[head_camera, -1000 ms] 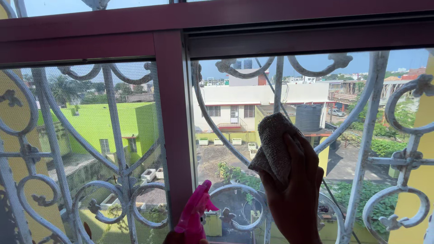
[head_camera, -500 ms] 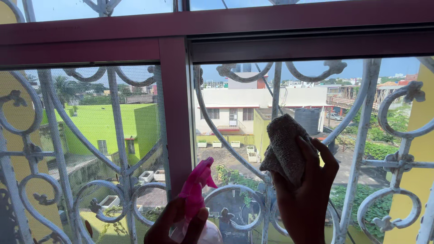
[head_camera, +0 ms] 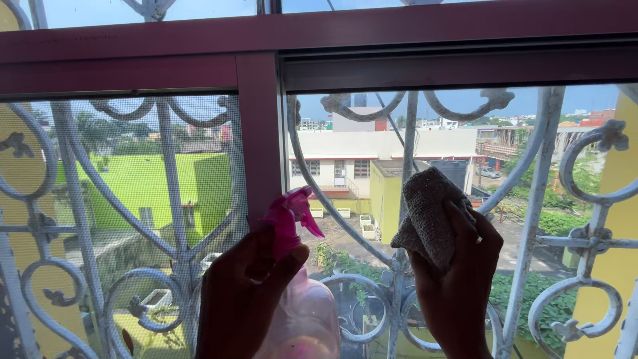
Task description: The person cleans a window pane by spraying liquid from a pink bottle and wiping the glass with a cloth.
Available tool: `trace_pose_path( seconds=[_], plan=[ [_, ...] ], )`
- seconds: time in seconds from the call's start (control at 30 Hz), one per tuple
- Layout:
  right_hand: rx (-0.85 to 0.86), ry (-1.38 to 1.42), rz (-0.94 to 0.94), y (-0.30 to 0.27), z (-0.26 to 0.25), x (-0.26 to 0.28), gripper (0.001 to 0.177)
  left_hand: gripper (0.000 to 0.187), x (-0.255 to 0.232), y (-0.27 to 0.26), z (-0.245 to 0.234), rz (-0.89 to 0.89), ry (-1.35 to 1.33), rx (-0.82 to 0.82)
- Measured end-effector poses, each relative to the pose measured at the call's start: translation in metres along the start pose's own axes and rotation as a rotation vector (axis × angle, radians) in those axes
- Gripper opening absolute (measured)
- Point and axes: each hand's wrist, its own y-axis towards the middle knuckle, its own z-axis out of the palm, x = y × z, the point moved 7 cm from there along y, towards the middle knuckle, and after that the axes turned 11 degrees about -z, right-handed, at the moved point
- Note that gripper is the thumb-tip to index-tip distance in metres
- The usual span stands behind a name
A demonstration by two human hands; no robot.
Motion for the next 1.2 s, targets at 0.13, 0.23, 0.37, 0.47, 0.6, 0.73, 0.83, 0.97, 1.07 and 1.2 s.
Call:
trace_pose_path(
  seconds=[0.13, 0.23, 0.37, 0.47, 0.6, 0.73, 0.83, 0.97, 1.07, 1.2],
  plan=[
    [0.010, 0.012, -0.016, 0.002, 0.000, 0.001, 0.081, 0.039, -0.014, 0.007, -0.001, -0.014, 0.001, 0.040],
    [0.014, 0.067, 0.031, 0.003, -0.001, -0.002, 0.081, 0.036, -0.026, 0.012, -0.005, 0.055, 0.009, 0.043],
    [-0.037, -0.021, 0.007, 0.009, -0.010, 0.003, 0.082, 0.036, -0.041, 0.024, -0.013, 0.188, 0.099, 0.022],
    [-0.168, -0.083, -0.046, 0.014, -0.019, 0.010, 0.077, 0.047, -0.047, 0.032, -0.016, 0.282, 0.167, 0.109],
    [-0.188, -0.087, -0.006, 0.023, -0.012, 0.005, 0.083, 0.039, -0.043, 0.043, -0.018, 0.244, 0.050, 0.207],
    [-0.169, -0.132, -0.011, 0.025, 0.002, 0.007, 0.085, 0.041, -0.032, 0.052, -0.014, 0.198, 0.042, 0.275],
    [-0.165, -0.149, -0.002, 0.024, 0.008, 0.012, 0.083, 0.047, -0.026, 0.057, -0.011, 0.200, -0.059, 0.340],
    [-0.135, -0.484, -0.069, 0.025, 0.011, 0.026, 0.083, 0.034, -0.016, 0.070, -0.008, 0.069, -0.076, 0.328],
    [-0.215, -0.438, -0.199, 0.031, 0.011, 0.035, 0.078, 0.036, -0.018, 0.071, -0.008, 0.067, -0.142, 0.343],
    [-0.166, -0.218, -0.057, 0.032, 0.015, 0.023, 0.078, 0.034, -0.025, 0.066, -0.009, 0.094, -0.117, 0.321]
  ],
)
